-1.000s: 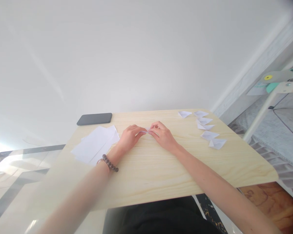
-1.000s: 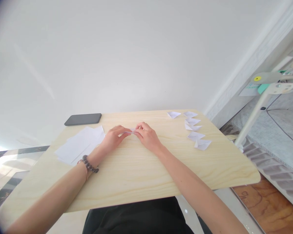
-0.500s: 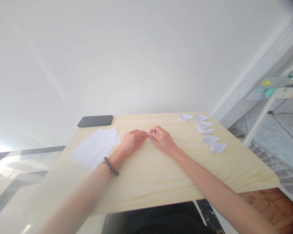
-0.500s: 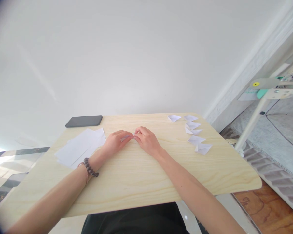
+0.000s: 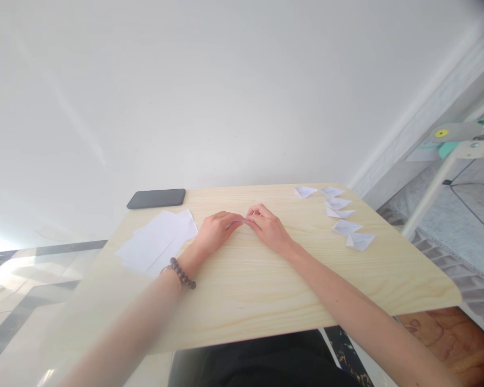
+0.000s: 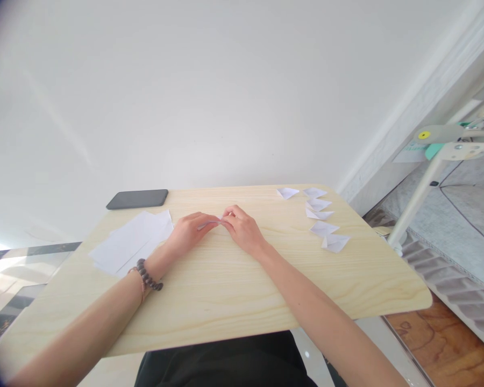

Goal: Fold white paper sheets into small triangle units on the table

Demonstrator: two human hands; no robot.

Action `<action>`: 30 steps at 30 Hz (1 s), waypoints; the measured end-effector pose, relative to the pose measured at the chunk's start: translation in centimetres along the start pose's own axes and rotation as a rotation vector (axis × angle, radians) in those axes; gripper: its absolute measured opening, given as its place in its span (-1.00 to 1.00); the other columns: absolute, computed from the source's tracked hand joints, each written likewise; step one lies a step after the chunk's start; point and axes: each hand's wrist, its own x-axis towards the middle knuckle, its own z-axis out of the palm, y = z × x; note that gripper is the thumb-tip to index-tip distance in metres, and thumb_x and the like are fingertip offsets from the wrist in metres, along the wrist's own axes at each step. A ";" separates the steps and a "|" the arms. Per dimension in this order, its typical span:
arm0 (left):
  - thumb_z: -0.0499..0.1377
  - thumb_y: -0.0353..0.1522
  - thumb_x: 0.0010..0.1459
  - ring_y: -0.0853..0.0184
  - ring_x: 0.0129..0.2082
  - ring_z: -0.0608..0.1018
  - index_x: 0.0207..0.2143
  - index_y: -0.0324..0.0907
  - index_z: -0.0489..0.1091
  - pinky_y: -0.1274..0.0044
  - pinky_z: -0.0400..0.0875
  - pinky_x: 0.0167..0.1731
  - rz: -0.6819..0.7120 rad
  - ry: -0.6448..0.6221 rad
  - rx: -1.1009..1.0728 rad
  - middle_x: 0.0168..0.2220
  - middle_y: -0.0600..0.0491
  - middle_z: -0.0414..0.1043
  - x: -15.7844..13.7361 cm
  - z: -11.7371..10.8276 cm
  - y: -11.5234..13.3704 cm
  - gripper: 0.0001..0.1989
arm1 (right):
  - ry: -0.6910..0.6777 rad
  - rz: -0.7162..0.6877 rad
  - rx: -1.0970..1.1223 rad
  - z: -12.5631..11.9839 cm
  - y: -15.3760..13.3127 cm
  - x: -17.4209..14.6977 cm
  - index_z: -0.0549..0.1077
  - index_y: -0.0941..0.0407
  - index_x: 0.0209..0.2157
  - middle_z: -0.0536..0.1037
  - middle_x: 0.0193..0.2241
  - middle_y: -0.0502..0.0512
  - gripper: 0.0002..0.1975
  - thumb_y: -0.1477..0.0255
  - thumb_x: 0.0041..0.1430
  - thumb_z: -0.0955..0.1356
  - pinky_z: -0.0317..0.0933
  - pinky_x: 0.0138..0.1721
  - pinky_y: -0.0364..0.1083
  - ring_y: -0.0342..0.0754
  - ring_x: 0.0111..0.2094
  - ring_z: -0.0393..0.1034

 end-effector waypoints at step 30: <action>0.01 -0.33 0.15 0.24 -0.18 0.36 -0.04 -0.19 0.22 0.39 0.28 -0.17 -0.118 0.019 0.177 -0.26 -0.03 0.41 0.3 -0.2 -0.1 -0.69 | 0.108 0.220 0.266 -0.2 0.6 0.2 0.38 0.08 -0.23 0.51 -0.32 0.03 -0.81 0.38 0.12 0.24 0.24 -0.26 -0.14 -0.12 -0.29 0.40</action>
